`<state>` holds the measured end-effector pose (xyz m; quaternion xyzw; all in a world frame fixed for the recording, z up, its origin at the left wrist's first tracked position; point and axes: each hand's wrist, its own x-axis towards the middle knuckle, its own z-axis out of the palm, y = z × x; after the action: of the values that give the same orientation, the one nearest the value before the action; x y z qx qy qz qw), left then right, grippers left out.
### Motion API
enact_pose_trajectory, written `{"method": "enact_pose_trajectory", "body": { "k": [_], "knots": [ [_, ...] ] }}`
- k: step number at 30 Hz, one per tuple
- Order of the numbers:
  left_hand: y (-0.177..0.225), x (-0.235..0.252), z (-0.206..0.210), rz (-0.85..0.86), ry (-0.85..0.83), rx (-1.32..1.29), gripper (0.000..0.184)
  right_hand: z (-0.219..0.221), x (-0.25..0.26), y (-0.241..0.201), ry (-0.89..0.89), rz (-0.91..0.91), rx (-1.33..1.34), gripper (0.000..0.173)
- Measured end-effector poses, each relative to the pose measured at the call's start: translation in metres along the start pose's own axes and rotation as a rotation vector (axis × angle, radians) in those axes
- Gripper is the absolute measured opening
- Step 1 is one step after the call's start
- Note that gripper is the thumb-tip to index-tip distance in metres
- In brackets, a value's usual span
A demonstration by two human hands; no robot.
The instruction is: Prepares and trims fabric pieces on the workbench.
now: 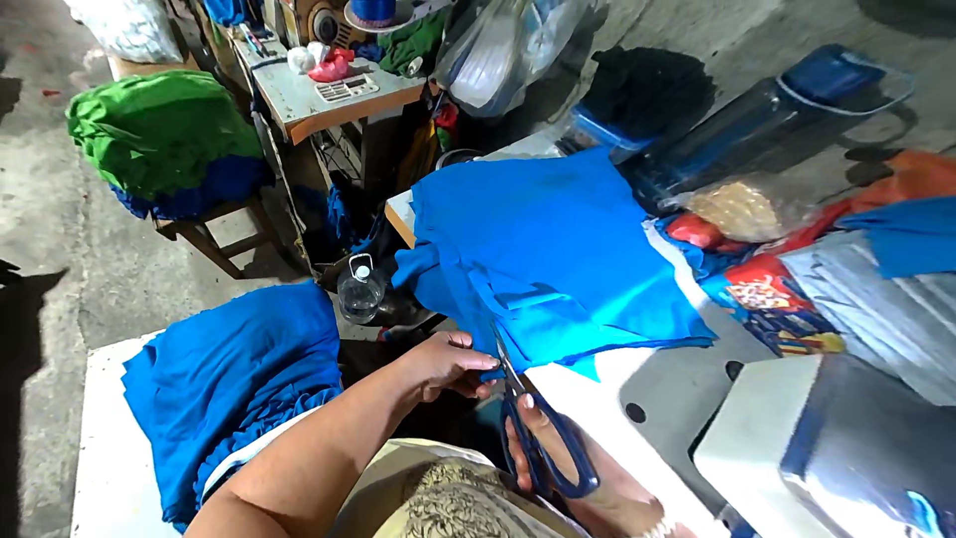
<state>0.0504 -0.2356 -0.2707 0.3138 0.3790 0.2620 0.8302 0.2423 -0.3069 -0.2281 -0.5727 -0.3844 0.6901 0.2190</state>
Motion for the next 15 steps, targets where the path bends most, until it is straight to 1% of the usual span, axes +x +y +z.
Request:
{"method": "enact_pose_trajectory", "body": {
  "k": [3,6,9,12,15],
  "knots": [
    [0.002,-0.002,0.001,0.007,-0.003,0.026,0.006,-0.009,0.008,-0.01,-0.063,0.078,-0.076,0.049],
    [0.003,-0.001,0.002,-0.012,0.017,0.044,0.007,-0.016,0.019,-0.022,-0.067,0.146,-0.15,0.048],
    [0.008,-0.002,0.003,-0.035,0.049,0.048,0.005,-0.011,0.02,-0.02,-0.001,0.098,-0.065,0.049],
    [0.008,-0.003,0.005,-0.014,0.045,0.05,0.006,-0.003,0.015,-0.018,0.079,0.048,-0.004,0.041],
    [0.007,-0.004,0.005,-0.008,0.035,0.049,0.006,-0.004,0.016,-0.018,0.065,0.054,-0.026,0.04]
  ]
}}
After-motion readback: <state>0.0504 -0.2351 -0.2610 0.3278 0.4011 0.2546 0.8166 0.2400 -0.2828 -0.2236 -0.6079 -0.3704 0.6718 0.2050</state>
